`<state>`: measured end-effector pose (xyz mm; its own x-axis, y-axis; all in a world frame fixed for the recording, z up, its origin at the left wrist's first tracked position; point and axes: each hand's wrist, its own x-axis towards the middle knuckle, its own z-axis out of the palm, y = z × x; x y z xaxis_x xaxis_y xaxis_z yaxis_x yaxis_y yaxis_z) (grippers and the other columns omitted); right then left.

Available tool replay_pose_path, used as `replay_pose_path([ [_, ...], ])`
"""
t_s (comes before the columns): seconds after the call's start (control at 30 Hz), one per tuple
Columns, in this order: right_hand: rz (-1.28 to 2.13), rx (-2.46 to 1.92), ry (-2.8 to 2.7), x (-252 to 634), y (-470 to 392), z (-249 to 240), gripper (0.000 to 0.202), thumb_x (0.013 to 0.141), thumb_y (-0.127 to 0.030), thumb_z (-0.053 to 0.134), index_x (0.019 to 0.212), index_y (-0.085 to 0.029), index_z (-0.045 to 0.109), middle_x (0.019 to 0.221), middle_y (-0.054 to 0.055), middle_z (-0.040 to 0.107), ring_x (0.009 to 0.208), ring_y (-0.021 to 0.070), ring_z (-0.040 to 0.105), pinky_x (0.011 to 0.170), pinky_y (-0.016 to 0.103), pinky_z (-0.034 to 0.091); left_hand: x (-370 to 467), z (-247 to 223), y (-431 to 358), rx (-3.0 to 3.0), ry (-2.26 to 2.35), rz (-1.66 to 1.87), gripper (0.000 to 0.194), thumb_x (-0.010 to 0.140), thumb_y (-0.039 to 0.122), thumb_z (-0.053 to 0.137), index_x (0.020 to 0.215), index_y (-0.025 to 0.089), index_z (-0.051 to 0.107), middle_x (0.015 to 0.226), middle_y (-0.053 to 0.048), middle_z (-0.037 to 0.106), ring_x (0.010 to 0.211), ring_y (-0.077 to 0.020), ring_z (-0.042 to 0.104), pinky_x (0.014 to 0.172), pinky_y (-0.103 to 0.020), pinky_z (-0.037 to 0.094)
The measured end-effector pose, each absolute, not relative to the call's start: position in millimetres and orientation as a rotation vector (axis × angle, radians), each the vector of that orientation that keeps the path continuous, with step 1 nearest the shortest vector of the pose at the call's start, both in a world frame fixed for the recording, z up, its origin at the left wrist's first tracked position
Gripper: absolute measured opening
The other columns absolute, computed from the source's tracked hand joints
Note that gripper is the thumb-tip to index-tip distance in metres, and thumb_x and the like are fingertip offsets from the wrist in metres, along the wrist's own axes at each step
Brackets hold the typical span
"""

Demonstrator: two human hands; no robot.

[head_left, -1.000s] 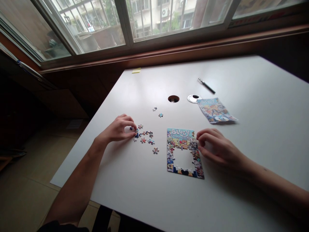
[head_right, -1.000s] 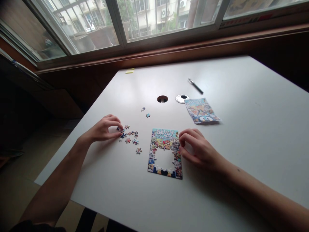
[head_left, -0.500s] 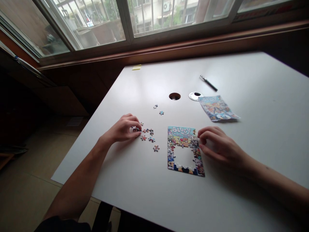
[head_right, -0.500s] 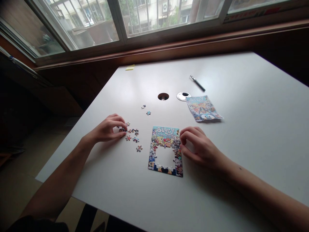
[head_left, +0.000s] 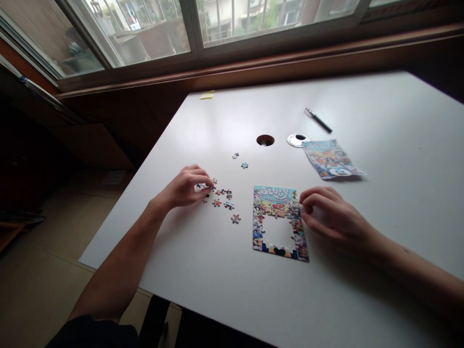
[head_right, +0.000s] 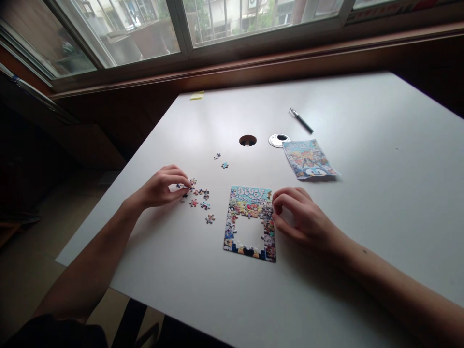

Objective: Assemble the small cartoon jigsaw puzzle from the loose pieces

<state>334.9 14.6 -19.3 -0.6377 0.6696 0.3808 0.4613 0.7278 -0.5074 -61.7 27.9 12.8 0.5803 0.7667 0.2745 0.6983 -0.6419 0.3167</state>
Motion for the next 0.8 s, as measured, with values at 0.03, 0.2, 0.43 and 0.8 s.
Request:
replay_pose_path([
  [0.03, 0.497, -0.855, -2.373, 334.7, 14.8, -19.4, 0.014, 0.085, -0.016, 0.06, 0.085, -0.023, 0.048, 0.098, 0.008, 0.056, 0.093, 0.0246, 0.053, 0.081, 0.041, 0.045, -61.6, 15.4, 26.8, 2.636, 1.233, 0.573, 0.009, 0.086, 0.021, 0.064, 0.086, 0.022, 0.072, 0.09, -0.003, 0.071, 0.09, -0.0189, 0.061, 0.084, -0.034, 0.046],
  [0.2, 0.488, -0.858, -2.372, 333.9, 15.8, -19.5, 0.014, 0.084, -0.015, 0.061, 0.085, -0.023, 0.049, 0.099, 0.007, 0.057, 0.093, 0.0251, 0.054, 0.081, 0.041, 0.045, -56.8, 23.7, 22.1, 2.63, 1.171, 0.485, 0.017, 0.08, 0.037, 0.073, 0.074, 0.021, 0.071, 0.084, -0.003, 0.069, 0.087, -0.0189, 0.059, 0.083, -0.033, 0.044],
  [0.43, 0.483, -0.862, -2.374, 335.3, 14.9, -18.2, 0.015, 0.083, -0.014, 0.061, 0.085, -0.024, 0.05, 0.099, 0.007, 0.058, 0.094, 0.0253, 0.055, 0.082, 0.041, 0.045, -46.3, 20.3, 18.5, 2.581, 1.069, 0.401, 0.006, 0.083, 0.032, 0.072, 0.085, 0.028, 0.076, 0.088, -0.001, 0.07, 0.091, -0.0178, 0.059, 0.091, -0.034, 0.042],
  [0.8, 0.485, -0.872, -2.374, 334.3, 14.9, -18.2, 0.013, 0.083, -0.016, 0.061, 0.084, -0.023, 0.05, 0.098, 0.007, 0.058, 0.092, 0.0246, 0.055, 0.082, 0.041, 0.046, -47.7, 24.2, 17.4, 2.577, 1.105, 0.403, 0.013, 0.081, 0.036, 0.072, 0.084, 0.023, 0.073, 0.09, -0.002, 0.07, 0.092, -0.0187, 0.059, 0.091, -0.035, 0.041],
])
